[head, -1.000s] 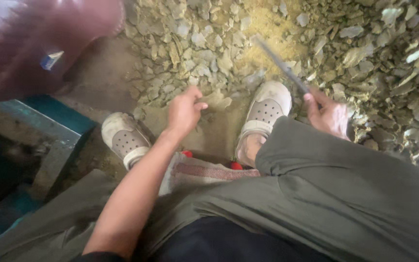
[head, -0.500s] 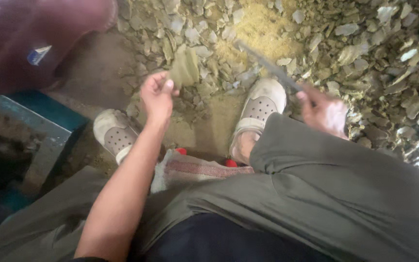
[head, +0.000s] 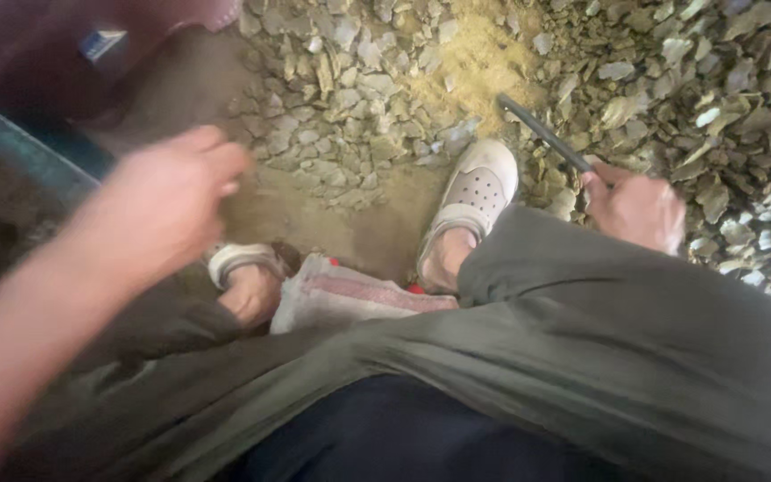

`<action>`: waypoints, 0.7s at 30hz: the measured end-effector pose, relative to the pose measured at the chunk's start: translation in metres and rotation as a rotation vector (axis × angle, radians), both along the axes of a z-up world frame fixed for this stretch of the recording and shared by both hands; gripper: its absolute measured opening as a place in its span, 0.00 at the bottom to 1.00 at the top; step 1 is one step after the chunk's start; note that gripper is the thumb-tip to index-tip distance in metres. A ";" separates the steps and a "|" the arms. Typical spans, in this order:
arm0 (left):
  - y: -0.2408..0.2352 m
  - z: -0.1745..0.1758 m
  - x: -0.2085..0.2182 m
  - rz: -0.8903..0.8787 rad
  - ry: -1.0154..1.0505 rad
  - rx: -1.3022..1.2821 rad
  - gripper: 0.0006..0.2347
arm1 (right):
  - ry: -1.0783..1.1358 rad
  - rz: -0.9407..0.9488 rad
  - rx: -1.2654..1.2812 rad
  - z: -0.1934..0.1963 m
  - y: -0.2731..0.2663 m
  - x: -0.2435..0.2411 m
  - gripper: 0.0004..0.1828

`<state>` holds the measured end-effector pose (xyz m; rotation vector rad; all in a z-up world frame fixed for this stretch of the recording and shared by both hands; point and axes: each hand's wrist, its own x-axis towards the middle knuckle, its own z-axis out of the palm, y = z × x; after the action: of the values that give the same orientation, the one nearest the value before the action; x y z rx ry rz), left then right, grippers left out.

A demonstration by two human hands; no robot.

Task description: The person uses a metal rod to repeatedly strike and break small rocks on the floor. They pick up and reposition rocks with their left hand while striking with the right hand, then briefly rubs the broken pieces together.

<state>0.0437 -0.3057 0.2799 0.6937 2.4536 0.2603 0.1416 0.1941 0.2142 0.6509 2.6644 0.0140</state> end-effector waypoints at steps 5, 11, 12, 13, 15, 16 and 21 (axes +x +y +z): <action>-0.076 0.083 0.026 -0.164 0.279 -0.068 0.24 | -0.500 0.224 0.149 0.036 0.021 -0.023 0.21; -0.113 0.076 0.014 -0.078 0.319 0.028 0.18 | -0.593 0.528 0.221 0.055 0.009 -0.055 0.26; -0.113 0.072 0.012 -0.076 0.293 0.023 0.17 | -0.616 0.532 0.251 0.055 0.003 -0.056 0.26; -0.111 0.069 0.009 -0.067 0.266 0.014 0.17 | -0.638 0.542 0.281 0.054 -0.002 -0.057 0.25; -0.107 0.069 0.012 -0.080 0.246 0.006 0.14 | -0.592 0.539 0.283 0.054 -0.008 -0.056 0.29; -0.105 0.071 0.014 -0.100 0.252 0.005 0.11 | -0.567 0.538 0.288 0.054 -0.007 -0.054 0.31; -0.105 0.087 0.021 -0.111 0.240 0.001 0.09 | -0.532 0.520 0.201 0.052 0.009 -0.060 0.39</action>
<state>0.0652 -0.4103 0.3666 0.9047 2.6282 0.1418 0.0821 0.2027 0.2662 -0.0194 2.2433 0.5265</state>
